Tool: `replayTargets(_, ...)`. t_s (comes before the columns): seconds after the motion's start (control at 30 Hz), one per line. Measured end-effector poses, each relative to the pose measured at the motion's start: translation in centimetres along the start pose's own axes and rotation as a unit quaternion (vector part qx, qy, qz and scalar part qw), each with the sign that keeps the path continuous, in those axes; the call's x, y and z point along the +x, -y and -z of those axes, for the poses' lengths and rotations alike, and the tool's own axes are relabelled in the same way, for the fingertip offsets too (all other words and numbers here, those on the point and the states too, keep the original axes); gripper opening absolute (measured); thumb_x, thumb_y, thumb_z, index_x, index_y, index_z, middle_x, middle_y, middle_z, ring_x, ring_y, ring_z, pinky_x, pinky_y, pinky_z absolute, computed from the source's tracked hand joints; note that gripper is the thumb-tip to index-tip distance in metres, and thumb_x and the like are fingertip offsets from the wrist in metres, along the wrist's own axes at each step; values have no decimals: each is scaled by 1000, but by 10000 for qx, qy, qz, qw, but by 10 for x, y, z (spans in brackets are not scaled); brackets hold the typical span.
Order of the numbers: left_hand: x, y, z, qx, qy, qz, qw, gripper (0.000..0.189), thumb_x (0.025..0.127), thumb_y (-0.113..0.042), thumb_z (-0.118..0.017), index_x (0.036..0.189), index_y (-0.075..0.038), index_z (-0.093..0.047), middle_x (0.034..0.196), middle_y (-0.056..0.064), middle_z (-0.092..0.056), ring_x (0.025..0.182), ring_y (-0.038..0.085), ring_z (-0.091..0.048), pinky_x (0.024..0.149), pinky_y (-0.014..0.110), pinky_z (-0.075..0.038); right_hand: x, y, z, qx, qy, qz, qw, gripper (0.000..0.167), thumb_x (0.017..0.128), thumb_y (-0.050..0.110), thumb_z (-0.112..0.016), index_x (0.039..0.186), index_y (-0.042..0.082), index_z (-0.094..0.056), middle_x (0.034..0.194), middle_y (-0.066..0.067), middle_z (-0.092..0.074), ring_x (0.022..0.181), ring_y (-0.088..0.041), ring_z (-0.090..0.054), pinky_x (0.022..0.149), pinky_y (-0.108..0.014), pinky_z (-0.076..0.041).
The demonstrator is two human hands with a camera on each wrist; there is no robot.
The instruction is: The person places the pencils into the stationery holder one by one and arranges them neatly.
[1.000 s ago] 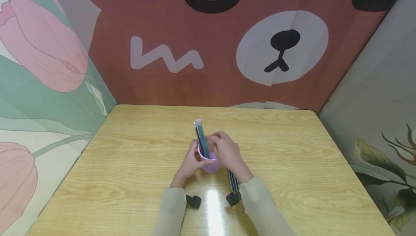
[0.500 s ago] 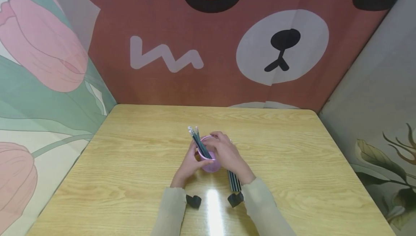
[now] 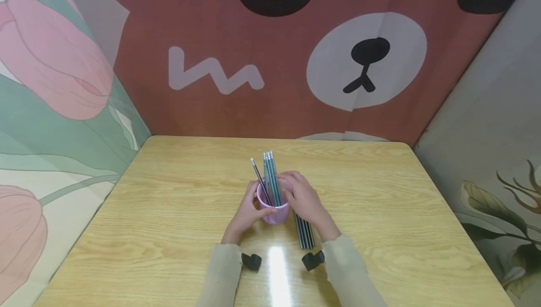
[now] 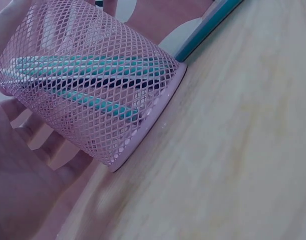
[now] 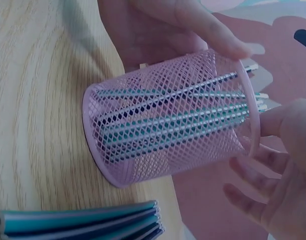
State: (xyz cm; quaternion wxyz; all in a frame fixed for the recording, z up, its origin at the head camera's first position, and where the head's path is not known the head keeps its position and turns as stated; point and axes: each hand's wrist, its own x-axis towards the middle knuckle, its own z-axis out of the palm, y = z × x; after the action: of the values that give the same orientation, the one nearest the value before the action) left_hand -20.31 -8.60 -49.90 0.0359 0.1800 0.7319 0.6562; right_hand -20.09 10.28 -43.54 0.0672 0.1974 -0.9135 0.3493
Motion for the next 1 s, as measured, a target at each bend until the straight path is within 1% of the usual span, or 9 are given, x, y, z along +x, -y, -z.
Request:
replayTargets(0.13, 0, 4, 0, -49, -23, 35, 10000, 87, 72, -11, -82, 146, -13, -37, 136, 13, -41, 128, 32, -43, 113, 54, -36, -4, -6, 4, 72, -73, -366, 9993, 39, 97, 15, -54, 135, 13, -53, 137, -9, -54, 127, -29, -53, 105, -51, -47)
replayTargets(0.23, 0, 4, 0, -38, -24, 57, 10000, 86, 72, -14, -83, 146, -15, -38, 136, 12, -42, 129, 32, -44, 113, 53, -36, -6, -11, 7, 93, -223, -560, 9981, 40, 97, 17, -56, 136, 11, -52, 133, -10, -57, 121, -29, -57, 100, -50, -51)
replayTargets(0.37, 0, 4, 0, -38, -51, 88, 9999, 86, 72, -18, -83, 145, -15, -38, 137, 11, -42, 131, 32, -43, 114, 54, -35, -8, -18, 10, 133, -384, -807, 9959, 39, 97, 18, -56, 134, 6, -52, 125, -11, -62, 113, -29, -61, 93, -49, -54)
replayTargets(0.6, -1, 3, 1, -35, -43, 88, 9999, 86, 72, -18, -83, 145, -16, -38, 137, 11, -42, 132, 31, -42, 116, 54, -32, -9, -28, 10, -4, -209, -1260, 9918, 36, 96, 17, -56, 129, 1, -55, 118, -16, -64, 108, -31, -62, 92, -48, -54)
replayTargets(0.7, -1, 3, 1, -47, -29, 108, 9999, 85, 72, -17, -83, 145, -16, -39, 137, 10, -42, 132, 31, -42, 116, 53, -32, -10, -32, 8, -150, -242, -1609, 9866, 33, 95, 15, -57, 124, 0, -58, 114, -17, -66, 105, -32, -63, 90, -48, -55)
replayTargets(0.83, -1, 3, 1, -82, -26, 126, 9999, 85, 72, -15, -83, 145, -16, -39, 138, 11, -41, 133, 31, -41, 116, 53, -31, -12, -37, 5, -431, -209, -2173, 9749, 30, 92, 15, -59, 118, 0, -62, 108, -16, -68, 96, -29, -65, 82, -43, -57)
replayTargets(0.9, -1, 3, 1, -83, -39, 148, 9998, 85, 72, -15, -83, 145, -16, -39, 138, 11, -41, 133, 31, -40, 117, 53, -31, -13, -40, 4, -547, -60, -2374, 9698, 29, 91, 16, -60, 115, 0, -64, 104, -16, -69, 87, -26, -65, 73, -38, -57)
replayTargets(1.0, -1, 2, 1, -82, -47, 183, 9998, 86, 72, -14, -83, 145, -17, -39, 138, 10, -41, 133, 30, -41, 116, 52, -32, -14, -44, 1, -607, 200, -2577, 9641, 26, 90, 19, -63, 107, 0, -67, 96, -14, -71, 75, -21, -63, 61, -30, -53)
